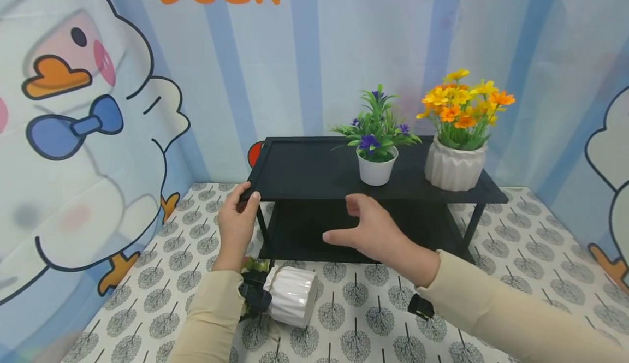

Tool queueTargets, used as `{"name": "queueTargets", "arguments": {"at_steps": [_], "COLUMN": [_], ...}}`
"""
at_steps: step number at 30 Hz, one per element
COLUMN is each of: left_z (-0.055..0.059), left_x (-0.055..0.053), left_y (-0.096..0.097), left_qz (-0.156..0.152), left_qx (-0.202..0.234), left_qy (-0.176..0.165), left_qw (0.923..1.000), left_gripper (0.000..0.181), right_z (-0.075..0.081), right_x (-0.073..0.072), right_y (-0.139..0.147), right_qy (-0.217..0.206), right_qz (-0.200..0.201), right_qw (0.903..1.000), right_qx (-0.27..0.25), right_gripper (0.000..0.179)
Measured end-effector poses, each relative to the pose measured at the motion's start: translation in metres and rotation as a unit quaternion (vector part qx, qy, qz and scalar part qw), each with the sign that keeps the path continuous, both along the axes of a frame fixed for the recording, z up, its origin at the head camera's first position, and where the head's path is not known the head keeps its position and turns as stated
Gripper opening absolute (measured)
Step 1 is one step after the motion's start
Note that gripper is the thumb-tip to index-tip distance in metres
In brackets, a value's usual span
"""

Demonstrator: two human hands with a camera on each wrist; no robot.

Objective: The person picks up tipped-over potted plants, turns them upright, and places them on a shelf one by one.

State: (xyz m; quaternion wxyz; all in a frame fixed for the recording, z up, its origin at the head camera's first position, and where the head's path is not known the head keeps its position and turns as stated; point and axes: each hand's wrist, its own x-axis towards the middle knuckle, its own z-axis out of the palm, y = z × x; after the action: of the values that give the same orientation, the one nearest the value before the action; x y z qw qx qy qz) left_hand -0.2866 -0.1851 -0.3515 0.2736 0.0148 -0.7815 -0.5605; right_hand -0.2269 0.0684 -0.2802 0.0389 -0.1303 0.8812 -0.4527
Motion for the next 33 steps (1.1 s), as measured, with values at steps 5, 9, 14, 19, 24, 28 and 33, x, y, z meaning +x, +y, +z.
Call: {"name": "queueTargets", "arguments": {"at_steps": [5,9,14,19,24,28,33], "left_z": [0.0,0.0,0.001,0.002,0.002,0.003,0.001], "left_x": [0.0,-0.001,0.0,0.0,0.001,0.002,0.002], "left_y": [0.003,0.005,0.005,0.003,0.0,0.0,0.0], "left_qz": [-0.004,-0.01,-0.01,-0.009,-0.009,-0.005,-0.004], "left_qx": [0.0,-0.001,-0.002,-0.002,0.0,0.0,0.001], "left_qy": [0.004,0.005,0.003,0.003,0.008,0.014,0.017], "left_qw": [1.0,0.9999,0.9999,1.0,0.9999,0.9999,0.9998], "left_gripper": [0.04,0.041,0.04,0.041,0.041,0.04,0.04], "right_z": [-0.015,-0.024,-0.035,-0.048,-0.058,-0.064,-0.07], "right_x": [0.003,0.004,0.001,-0.002,-0.001,0.0,0.003], "right_y": [-0.021,-0.034,-0.049,-0.064,-0.079,-0.089,-0.1], "right_qy": [-0.039,-0.048,-0.056,-0.051,-0.027,-0.002,0.025], "right_qz": [0.032,0.057,0.101,0.121,0.136,0.144,0.156], "right_qw": [0.9979,0.9953,0.9879,0.978,0.9642,0.9537,0.9422], "right_qx": [0.039,0.06,0.103,0.162,0.226,0.264,0.295], "right_gripper": [0.08,0.082,0.085,0.086,0.086,0.087,0.084]}}
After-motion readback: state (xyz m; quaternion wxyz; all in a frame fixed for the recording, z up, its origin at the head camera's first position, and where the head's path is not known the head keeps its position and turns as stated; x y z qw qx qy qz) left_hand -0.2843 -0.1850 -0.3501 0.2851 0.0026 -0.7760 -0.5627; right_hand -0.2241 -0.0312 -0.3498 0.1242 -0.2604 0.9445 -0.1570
